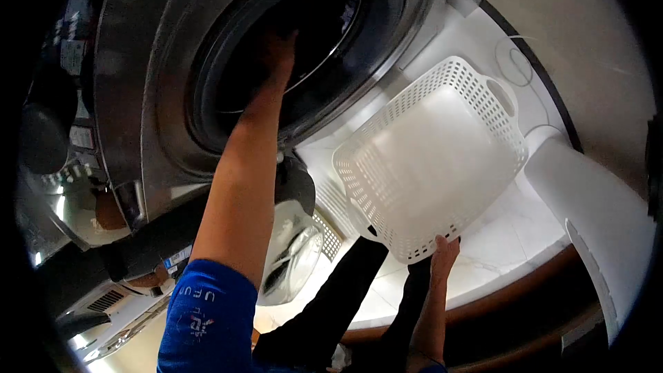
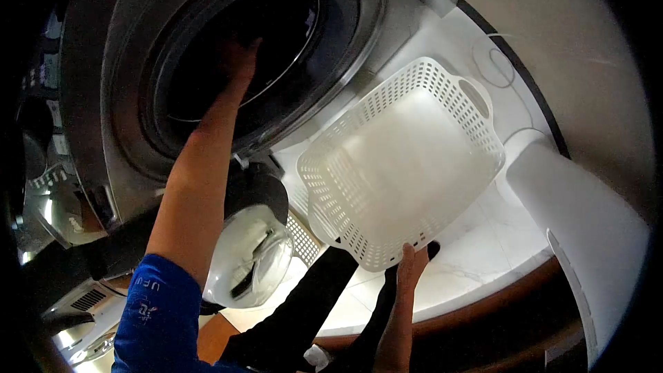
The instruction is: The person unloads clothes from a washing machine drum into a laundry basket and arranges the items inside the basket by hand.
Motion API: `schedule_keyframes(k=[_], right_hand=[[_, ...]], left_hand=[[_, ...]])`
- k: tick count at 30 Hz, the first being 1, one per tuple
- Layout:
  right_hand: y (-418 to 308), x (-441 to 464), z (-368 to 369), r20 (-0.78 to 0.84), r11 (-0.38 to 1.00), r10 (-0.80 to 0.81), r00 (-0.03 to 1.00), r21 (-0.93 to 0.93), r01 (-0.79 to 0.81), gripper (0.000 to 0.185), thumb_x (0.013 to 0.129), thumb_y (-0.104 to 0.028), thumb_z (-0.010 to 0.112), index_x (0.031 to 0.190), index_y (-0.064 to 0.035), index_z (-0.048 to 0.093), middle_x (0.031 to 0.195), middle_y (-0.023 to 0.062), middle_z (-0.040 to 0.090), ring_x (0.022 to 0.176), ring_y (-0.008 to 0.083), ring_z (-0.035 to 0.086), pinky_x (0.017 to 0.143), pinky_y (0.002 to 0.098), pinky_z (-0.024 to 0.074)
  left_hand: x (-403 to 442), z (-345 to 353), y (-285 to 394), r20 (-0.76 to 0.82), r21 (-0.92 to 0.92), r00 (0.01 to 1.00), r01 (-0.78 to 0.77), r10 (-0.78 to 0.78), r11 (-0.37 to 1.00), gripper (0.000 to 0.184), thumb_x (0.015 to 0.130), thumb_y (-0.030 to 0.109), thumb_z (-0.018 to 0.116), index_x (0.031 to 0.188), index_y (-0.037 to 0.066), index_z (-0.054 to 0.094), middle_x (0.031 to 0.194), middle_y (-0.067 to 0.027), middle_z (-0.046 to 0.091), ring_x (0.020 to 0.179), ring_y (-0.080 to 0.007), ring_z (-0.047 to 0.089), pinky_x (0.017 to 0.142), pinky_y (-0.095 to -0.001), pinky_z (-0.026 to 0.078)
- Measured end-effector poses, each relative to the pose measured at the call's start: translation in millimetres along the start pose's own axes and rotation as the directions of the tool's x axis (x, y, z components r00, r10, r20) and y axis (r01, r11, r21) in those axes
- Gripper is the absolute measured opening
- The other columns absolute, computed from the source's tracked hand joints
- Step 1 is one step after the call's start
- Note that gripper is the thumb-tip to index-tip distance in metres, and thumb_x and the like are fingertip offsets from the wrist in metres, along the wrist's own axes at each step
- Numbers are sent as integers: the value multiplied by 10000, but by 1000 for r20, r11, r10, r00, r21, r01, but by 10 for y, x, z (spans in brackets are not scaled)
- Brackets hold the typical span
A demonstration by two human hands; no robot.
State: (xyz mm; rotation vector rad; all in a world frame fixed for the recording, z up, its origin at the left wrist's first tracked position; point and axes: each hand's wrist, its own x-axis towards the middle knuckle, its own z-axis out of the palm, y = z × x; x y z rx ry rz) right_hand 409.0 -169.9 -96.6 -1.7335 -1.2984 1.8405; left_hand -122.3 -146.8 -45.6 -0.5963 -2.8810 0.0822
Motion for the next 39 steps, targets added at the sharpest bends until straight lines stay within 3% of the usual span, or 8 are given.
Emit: schedule_keyframes(k=[6, 15, 24, 27, 29, 32, 35, 39], right_hand=[[255, 130, 101, 31, 990, 14, 999, -143, -9, 465, 762, -173, 478, 1129, 112, 451, 1006, 227, 556, 885, 307, 534, 814, 372, 414], [58, 190, 68, -30, 954, 41, 999, -297, -48, 447, 783, -181, 461, 1109, 122, 426, 921, 248, 574, 791, 318, 565, 714, 373, 450], [192, 77, 98, -67, 972, -44, 997, -233, 27, 437, 810, -240, 482, 1089, 97, 469, 874, 255, 588, 784, 384, 572, 704, 433, 441], [59, -68, 127, -48, 991, 12, 999, -132, -18, 452, 814, -238, 483, 1102, 109, 453, 895, 273, 577, 815, 407, 560, 731, 447, 432], [8, -227, 128, -67, 986, -3, 998, -167, -9, 456, 811, -224, 481, 1117, 112, 442, 925, 285, 569, 840, 417, 555, 746, 451, 429], [58, -444, 257, -132, 947, -162, 978, -299, 117, 458, 807, -196, 476, 1143, 110, 425, 972, 296, 556, 869, 423, 551, 761, 449, 429], [164, -457, 329, -119, 952, -219, 968, -242, 186, 440, 804, -142, 460, 1165, 106, 416, 990, 291, 553, 883, 409, 555, 785, 436, 433], [18, -474, 483, -100, 981, -115, 988, -171, 97, 412, 794, -88, 451, 1159, 101, 425, 987, 265, 566, 873, 370, 565, 783, 403, 438]], left_hand=[[175, -239, 342, 382, -22, 919, -95, 96, 995, 757, 788, 417, 622, 1366, 73, 274, 1397, -177, 276, 1276, -316, 300, 1051, -404, 272], [118, 1245, -83, 175, -18, 984, -26, 29, 999, 483, 918, 312, 413, 1323, 53, 364, 1283, -220, 429, 1153, -333, 454, 963, -428, 362], [-115, 122, 274, -99, -126, 989, 93, -106, 988, 445, 917, 226, 414, 1304, 11, 367, 1280, -203, 432, 1155, -326, 445, 988, -403, 333], [31, 261, 115, -21, 281, 992, 124, -123, 952, 470, 903, 214, 445, 1317, 13, 348, 1316, -182, 397, 1183, -317, 412, 1012, -387, 303], [-159, 189, 137, 4, -31, 987, 161, -161, 986, 507, 882, 181, 476, 1331, 7, 316, 1347, -175, 357, 1208, -312, 378, 1020, -374, 290], [-742, -491, 340, 154, -830, 939, 293, -309, 475, 577, 850, 130, 521, 1353, -1, 270, 1392, -164, 295, 1244, -305, 326, 1031, -356, 269], [-1244, -815, 338, 252, -968, 876, 222, -412, -119, 585, 788, 29, 522, 1332, -12, 311, 1347, -159, 358, 1209, -300, 358, 1032, -341, 257], [-1855, -1238, 274, 313, -950, 911, 306, -269, -70, 597, 713, -50, 478, 1297, 5, 367, 1201, -120, 494, 1064, -264, 494, 946, -333, 362]])
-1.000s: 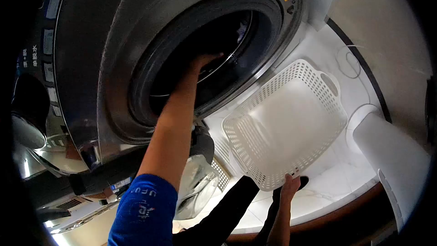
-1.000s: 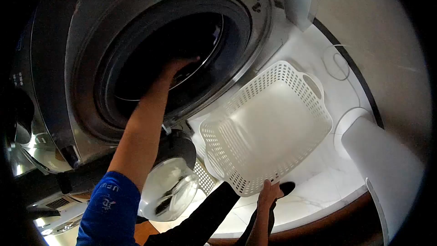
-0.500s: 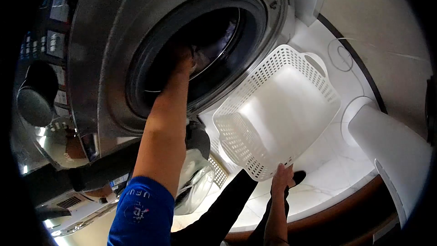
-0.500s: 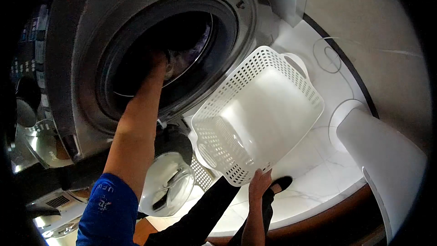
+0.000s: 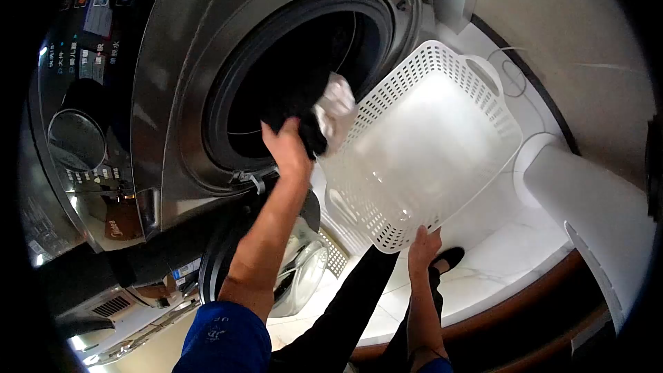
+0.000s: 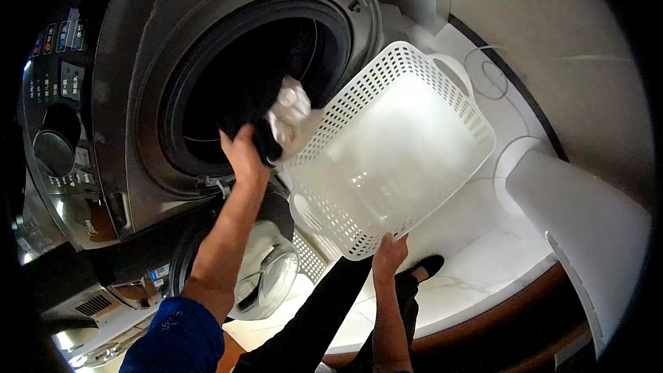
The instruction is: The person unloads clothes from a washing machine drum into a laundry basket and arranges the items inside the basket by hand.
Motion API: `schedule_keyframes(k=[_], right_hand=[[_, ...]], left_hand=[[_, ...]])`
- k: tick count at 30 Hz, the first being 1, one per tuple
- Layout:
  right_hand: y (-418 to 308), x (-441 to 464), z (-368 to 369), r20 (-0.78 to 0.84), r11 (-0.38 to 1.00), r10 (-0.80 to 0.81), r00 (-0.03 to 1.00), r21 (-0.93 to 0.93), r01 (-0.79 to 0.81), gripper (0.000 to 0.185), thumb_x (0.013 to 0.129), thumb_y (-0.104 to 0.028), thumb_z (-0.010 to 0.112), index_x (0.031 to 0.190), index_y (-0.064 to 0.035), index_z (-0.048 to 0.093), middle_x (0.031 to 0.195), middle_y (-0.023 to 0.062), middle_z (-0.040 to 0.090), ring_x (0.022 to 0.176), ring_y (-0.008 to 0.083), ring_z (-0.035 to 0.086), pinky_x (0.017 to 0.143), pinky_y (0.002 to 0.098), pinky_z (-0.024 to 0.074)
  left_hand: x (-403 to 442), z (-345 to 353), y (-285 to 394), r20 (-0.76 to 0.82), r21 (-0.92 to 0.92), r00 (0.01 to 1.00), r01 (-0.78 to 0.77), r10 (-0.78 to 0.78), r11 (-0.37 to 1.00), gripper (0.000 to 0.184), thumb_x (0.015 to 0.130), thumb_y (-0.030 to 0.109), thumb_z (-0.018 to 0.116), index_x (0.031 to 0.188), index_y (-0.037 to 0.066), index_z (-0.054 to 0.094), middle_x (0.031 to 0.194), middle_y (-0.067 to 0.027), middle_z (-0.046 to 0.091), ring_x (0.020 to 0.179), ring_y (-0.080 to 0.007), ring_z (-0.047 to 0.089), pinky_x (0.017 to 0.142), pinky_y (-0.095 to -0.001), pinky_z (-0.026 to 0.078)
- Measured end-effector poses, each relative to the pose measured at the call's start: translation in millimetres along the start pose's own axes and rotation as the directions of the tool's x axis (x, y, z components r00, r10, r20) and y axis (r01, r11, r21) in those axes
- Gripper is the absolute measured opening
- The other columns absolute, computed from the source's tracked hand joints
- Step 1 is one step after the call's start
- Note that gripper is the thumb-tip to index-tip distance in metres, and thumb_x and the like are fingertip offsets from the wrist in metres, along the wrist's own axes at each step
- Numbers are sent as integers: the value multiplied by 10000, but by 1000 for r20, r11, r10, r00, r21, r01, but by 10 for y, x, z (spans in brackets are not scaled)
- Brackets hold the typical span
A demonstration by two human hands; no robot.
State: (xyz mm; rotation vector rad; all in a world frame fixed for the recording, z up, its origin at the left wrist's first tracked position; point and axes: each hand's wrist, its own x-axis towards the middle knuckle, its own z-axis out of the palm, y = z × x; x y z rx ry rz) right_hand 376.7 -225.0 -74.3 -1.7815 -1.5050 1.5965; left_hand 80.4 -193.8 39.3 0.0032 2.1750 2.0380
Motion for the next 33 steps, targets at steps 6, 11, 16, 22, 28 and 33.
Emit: schedule_keyframes(k=[6, 11, 16, 22, 28, 33], right_hand=[[88, -17, 276, -42, 999, -39, 998, 25, 40, 414, 811, -115, 446, 1181, 67, 427, 894, 205, 595, 744, 318, 584, 699, 365, 468], [73, 46, 216, 0, 999, -30, 1000, 29, 30, 292, 825, -65, 454, 1067, 95, 488, 870, 188, 609, 758, 298, 582, 696, 348, 450], [221, 142, 233, -69, 994, -18, 997, 105, 25, 272, 823, -96, 476, 1021, 89, 499, 806, 210, 605, 710, 310, 583, 651, 368, 444], [218, 165, 214, 4, 995, 71, 997, -72, -71, 321, 810, -114, 471, 1079, 60, 492, 855, 235, 606, 745, 356, 608, 672, 381, 469], [222, 150, 238, 16, 999, 5, 1000, 33, -5, 330, 861, -165, 474, 1115, 46, 480, 873, 222, 614, 804, 350, 621, 698, 382, 478], [157, 218, 243, 6, 1000, -5, 1000, 28, 4, 320, 858, -142, 475, 1113, 50, 485, 872, 208, 622, 805, 305, 631, 700, 345, 477]], left_hand=[[-1118, -108, -209, 157, 49, 959, 233, -238, 971, 533, 697, -67, 559, 1213, 7, 450, 1146, -81, 536, 1012, -210, 518, 906, -313, 400], [-1642, 47, -1226, 604, 704, 703, -250, -376, 664, 647, 759, 170, 598, 1274, -68, 286, 1268, -302, 288, 1205, -402, 331, 994, -423, 316], [-696, 441, -996, 846, 439, 265, -838, -463, 323, 234, 793, 213, 551, 913, 21, 611, 889, -170, 607, 804, -351, 615, 758, -411, 494], [1590, 562, -877, 411, 767, 787, -571, 460, 291, 678, 793, 513, 576, 1266, 45, 449, 1301, -188, 431, 1172, -362, 411, 1012, -426, 292], [2391, 346, -1197, 389, 879, 913, -408, 124, 249, 658, 796, 494, 569, 1262, 44, 456, 1326, -170, 413, 1194, -356, 397, 1020, -425, 290], [2550, 276, -1422, 337, 940, 941, -333, 42, -78, 628, 799, 452, 580, 1254, 35, 461, 1328, -157, 414, 1200, -341, 394, 1017, -417, 296]])
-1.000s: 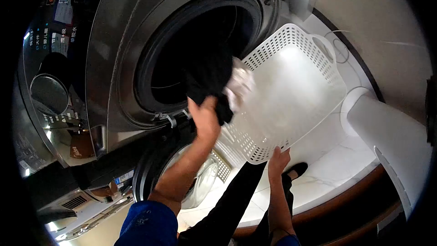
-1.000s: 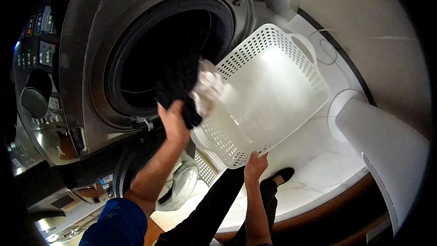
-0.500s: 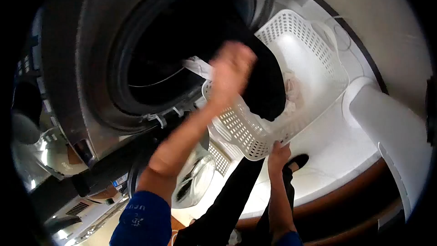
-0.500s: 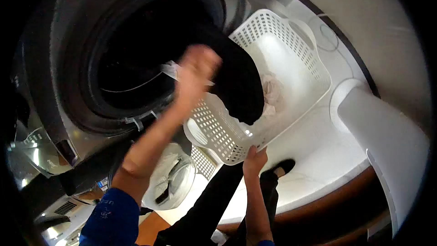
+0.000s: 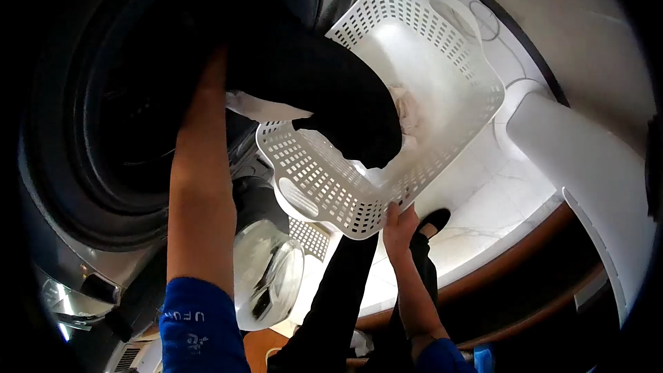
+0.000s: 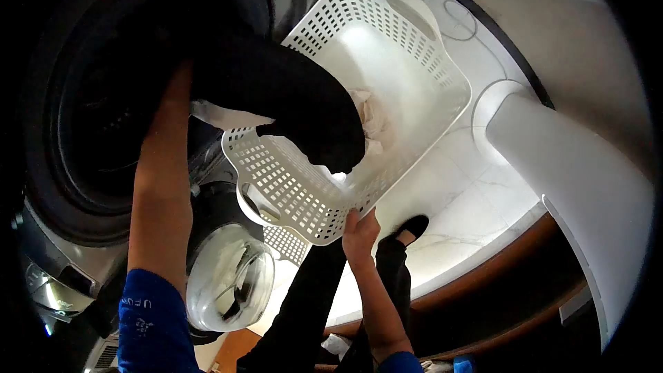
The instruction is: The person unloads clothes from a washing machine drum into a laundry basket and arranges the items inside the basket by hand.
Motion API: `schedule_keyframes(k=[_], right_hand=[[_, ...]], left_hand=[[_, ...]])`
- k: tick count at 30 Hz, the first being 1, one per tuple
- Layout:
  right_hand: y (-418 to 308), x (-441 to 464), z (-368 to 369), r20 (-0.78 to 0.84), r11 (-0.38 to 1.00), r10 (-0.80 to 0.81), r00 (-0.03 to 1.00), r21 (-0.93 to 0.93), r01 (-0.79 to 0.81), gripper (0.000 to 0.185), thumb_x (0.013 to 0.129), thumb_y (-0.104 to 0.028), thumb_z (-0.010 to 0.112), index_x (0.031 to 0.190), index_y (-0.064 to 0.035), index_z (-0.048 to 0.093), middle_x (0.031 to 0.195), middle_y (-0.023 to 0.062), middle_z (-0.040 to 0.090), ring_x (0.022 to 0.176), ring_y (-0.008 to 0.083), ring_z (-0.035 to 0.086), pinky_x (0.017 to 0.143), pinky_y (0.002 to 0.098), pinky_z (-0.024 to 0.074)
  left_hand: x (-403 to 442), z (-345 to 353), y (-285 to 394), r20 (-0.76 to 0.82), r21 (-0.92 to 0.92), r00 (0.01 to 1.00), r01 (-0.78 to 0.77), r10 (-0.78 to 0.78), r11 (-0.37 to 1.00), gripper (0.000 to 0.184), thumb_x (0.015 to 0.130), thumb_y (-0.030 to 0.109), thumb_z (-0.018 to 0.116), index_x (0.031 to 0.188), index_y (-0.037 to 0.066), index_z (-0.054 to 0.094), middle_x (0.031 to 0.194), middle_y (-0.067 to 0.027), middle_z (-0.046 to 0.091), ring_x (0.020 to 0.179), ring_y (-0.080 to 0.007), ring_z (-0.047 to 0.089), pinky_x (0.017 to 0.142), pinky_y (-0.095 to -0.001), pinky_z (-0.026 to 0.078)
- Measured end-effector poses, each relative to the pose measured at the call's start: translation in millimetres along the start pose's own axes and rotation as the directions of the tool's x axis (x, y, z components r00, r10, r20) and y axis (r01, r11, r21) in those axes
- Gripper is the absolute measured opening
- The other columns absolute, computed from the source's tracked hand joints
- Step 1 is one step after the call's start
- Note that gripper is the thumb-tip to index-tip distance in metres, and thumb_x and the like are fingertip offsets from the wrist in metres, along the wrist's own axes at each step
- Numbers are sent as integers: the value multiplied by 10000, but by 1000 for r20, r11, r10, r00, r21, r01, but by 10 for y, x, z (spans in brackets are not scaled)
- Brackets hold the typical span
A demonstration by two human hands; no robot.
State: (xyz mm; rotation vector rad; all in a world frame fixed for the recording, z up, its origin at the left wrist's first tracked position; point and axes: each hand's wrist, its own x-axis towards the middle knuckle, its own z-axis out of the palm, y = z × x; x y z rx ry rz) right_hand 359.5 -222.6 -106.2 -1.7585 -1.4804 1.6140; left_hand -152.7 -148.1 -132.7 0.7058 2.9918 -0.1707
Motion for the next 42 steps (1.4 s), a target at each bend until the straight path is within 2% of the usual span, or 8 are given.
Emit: schedule_keyframes(k=[5, 8, 12, 27, 35, 38, 40, 42], right_hand=[[226, 17, -36, 38, 991, 27, 999, -135, -22, 301, 829, -96, 463, 1085, 58, 496, 875, 206, 618, 779, 303, 619, 688, 362, 470], [56, 10, 10, 15, 1000, -4, 1000, 16, 3, 302, 803, -64, 451, 1069, 72, 495, 884, 217, 611, 764, 306, 611, 676, 366, 468], [111, -7, 18, 14, 995, 60, 998, 80, -61, 315, 806, -81, 447, 1071, 85, 489, 860, 227, 608, 748, 325, 602, 667, 369, 467], [208, 116, -5, 45, 985, -130, 991, 120, 124, 336, 839, -96, 482, 1116, 93, 480, 985, 189, 606, 857, 249, 570, 767, 324, 436], [319, 238, 8, 47, 988, -151, 987, 26, 150, 315, 833, -93, 482, 1104, 64, 509, 959, 166, 619, 803, 238, 565, 739, 329, 444], [319, 268, -13, 40, 993, -121, 992, -3, 121, 308, 827, -79, 491, 1104, 54, 511, 954, 171, 616, 809, 236, 564, 735, 330, 442], [260, 268, 4, 23, 994, -108, 994, 4, 108, 296, 820, -77, 499, 1085, 53, 516, 890, 164, 617, 763, 232, 560, 698, 332, 441], [312, 261, -14, 36, 998, -62, 997, -22, 63, 280, 810, -74, 507, 1059, 53, 521, 821, 154, 611, 710, 227, 550, 656, 336, 435]], left_hand=[[-233, 140, -121, 30, 390, 996, 66, -84, 918, 598, 803, 410, 590, 1245, 27, 466, 1331, -145, 414, 1207, -326, 391, 1014, -410, 302], [-755, -257, 17, -49, -404, 953, 255, -299, 879, 595, 750, 239, 642, 1256, 3, 436, 1353, -153, 375, 1226, -337, 350, 1024, -392, 290], [-1369, -535, 280, -249, -877, 891, -41, -379, 478, 681, 636, 23, 627, 1275, -13, 393, 1262, -185, 442, 1148, -283, 423, 979, -346, 332], [-3459, -636, 776, -32, -678, 914, -317, 404, 664, 541, 529, -27, 721, 1016, 105, 525, 1051, -217, 339, 1062, -413, 351, 906, -426, 319], [-3818, -166, 834, 284, -454, 552, -642, 784, 617, 427, 706, 109, 610, 1130, 144, 570, 1077, -219, 458, 983, -375, 481, 810, -441, 447], [-3388, -329, 1042, 647, -580, 254, -448, 719, 681, 306, 736, 110, 579, 1038, 119, 619, 906, -167, 573, 860, -334, 576, 749, -421, 479], [-2969, -308, 1016, -185, -732, 745, -540, 641, 416, 128, 778, 86, 571, 890, 55, 623, 823, -133, 605, 780, -308, 595, 668, -376, 483], [-2229, -701, 1009, -461, -404, 786, -599, 411, 692, 249, 819, 178, 588, 1034, 53, 579, 941, -148, 582, 868, -309, 530, 792, -399, 417]])
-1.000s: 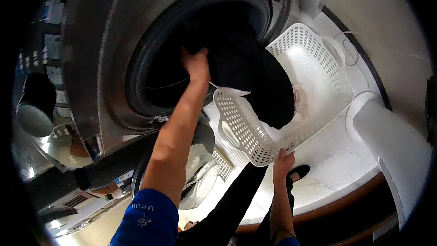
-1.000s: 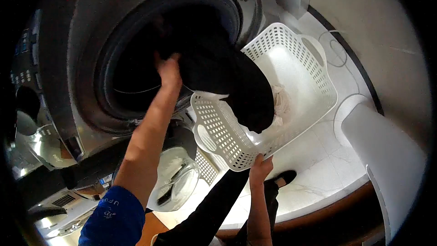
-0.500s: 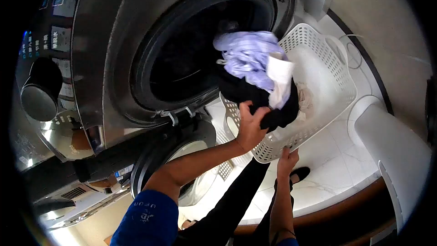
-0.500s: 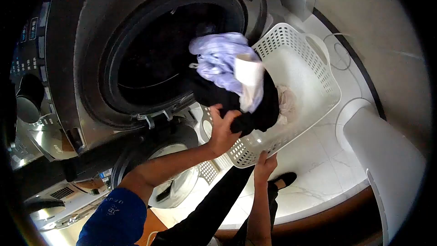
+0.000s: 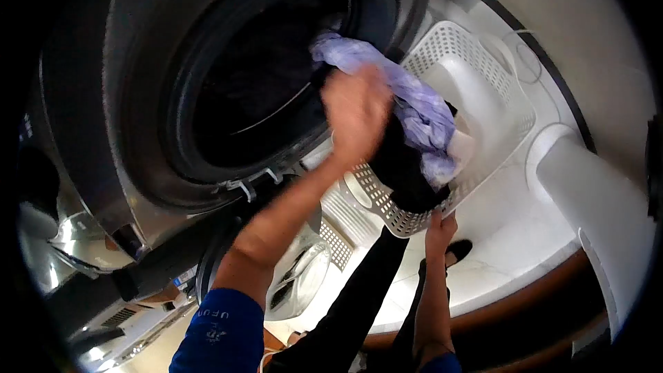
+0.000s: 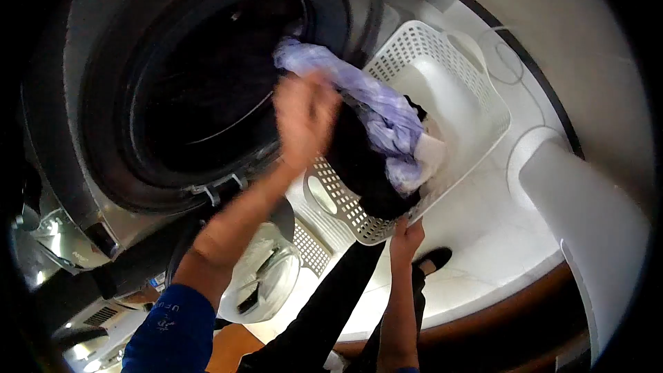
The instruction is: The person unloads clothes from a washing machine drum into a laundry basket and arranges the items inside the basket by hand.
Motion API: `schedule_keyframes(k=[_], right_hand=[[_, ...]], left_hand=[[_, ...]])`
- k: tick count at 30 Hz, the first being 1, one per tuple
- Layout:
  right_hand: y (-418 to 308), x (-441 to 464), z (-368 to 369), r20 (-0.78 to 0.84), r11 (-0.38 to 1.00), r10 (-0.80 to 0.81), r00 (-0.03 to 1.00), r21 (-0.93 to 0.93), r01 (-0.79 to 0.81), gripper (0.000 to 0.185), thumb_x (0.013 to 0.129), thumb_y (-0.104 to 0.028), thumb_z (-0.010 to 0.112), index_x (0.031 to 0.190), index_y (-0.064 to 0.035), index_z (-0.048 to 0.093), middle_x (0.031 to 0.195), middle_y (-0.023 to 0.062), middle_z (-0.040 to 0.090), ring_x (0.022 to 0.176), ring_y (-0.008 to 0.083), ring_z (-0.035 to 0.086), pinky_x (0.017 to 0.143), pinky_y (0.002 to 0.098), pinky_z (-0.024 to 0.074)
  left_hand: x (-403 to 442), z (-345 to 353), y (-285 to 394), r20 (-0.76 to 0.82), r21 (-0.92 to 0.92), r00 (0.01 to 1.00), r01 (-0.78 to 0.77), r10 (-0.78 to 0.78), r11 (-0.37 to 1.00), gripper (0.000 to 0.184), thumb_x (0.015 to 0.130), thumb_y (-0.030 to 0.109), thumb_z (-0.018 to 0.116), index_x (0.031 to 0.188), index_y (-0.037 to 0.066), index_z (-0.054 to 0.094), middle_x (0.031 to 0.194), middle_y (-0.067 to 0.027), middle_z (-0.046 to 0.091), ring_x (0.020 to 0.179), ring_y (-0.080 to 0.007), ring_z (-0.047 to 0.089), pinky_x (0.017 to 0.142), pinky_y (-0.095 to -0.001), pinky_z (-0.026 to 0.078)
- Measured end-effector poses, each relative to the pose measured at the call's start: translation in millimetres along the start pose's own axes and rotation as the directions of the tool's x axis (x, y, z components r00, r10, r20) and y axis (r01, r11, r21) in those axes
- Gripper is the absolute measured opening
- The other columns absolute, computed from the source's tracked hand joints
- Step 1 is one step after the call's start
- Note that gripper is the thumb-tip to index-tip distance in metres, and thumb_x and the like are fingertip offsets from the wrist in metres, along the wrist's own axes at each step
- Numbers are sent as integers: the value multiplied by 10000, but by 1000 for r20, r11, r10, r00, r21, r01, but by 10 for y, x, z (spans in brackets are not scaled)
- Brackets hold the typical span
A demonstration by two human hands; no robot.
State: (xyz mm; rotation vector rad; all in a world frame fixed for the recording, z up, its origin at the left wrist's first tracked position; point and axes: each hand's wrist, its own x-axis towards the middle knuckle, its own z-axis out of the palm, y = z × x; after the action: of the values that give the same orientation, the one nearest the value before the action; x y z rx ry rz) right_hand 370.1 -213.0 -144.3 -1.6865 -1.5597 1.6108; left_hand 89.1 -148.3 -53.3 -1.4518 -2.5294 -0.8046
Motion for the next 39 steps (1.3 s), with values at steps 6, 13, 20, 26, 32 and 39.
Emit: schedule_keyframes(k=[6, 13, 20, 26, 32, 39], right_hand=[[127, 87, -18, 8, 1000, 20, 1000, -22, -20, 226, 803, -83, 526, 980, 56, 520, 667, 138, 561, 566, 198, 496, 543, 342, 401], [286, 159, 12, 4, 997, -82, 997, 12, 82, 250, 801, -112, 496, 1002, 34, 519, 731, 153, 576, 644, 278, 557, 594, 369, 433], [361, 205, 58, -42, 996, -78, 996, 30, 80, 276, 835, -136, 495, 1055, 28, 526, 764, 131, 570, 658, 202, 536, 628, 320, 449], [615, 372, 15, -3, 997, -77, 997, 0, 77, 263, 843, -149, 507, 1009, 54, 525, 759, 93, 564, 669, 163, 494, 627, 306, 425], [578, 441, 6, -37, 999, -37, 999, -20, 37, 219, 847, -132, 486, 967, 49, 512, 693, 75, 514, 629, 164, 438, 589, 304, 383], [652, 465, -63, 24, 999, 45, 999, -15, -44, 237, 837, -145, 490, 974, 47, 514, 700, 86, 515, 647, 168, 447, 610, 307, 390]], left_hand=[[519, 318, -1161, 283, -268, 654, 756, -701, 597, 474, 783, 176, 614, 1206, 22, 466, 1143, -153, 513, 1056, -292, 482, 897, -364, 383], [-465, 21, 134, 115, -572, 947, 310, -300, 759, 292, 742, 12, 497, 1034, 21, 504, 972, -117, 496, 899, -250, 487, 822, -308, 391], [-1260, 410, 743, 719, -482, 693, 441, 54, 757, 372, 766, -20, 532, 1128, 65, 535, 1089, -164, 512, 1051, -349, 488, 924, -381, 388], [108, 378, -359, -118, -159, 979, 144, -163, 977, 295, 813, 143, 562, 1070, 6, 513, 1089, -203, 482, 1014, -363, 455, 866, -417, 359], [487, 389, -2305, -347, 687, 797, 575, -495, 444, 378, 850, 239, 520, 1155, 18, 493, 1194, -183, 477, 1076, -328, 460, 920, -453, 353], [722, -174, -3069, 129, 541, 692, 551, -711, 635, 393, 835, 215, 518, 1176, 26, 469, 1187, -167, 483, 1061, -313, 475, 906, -441, 373]])
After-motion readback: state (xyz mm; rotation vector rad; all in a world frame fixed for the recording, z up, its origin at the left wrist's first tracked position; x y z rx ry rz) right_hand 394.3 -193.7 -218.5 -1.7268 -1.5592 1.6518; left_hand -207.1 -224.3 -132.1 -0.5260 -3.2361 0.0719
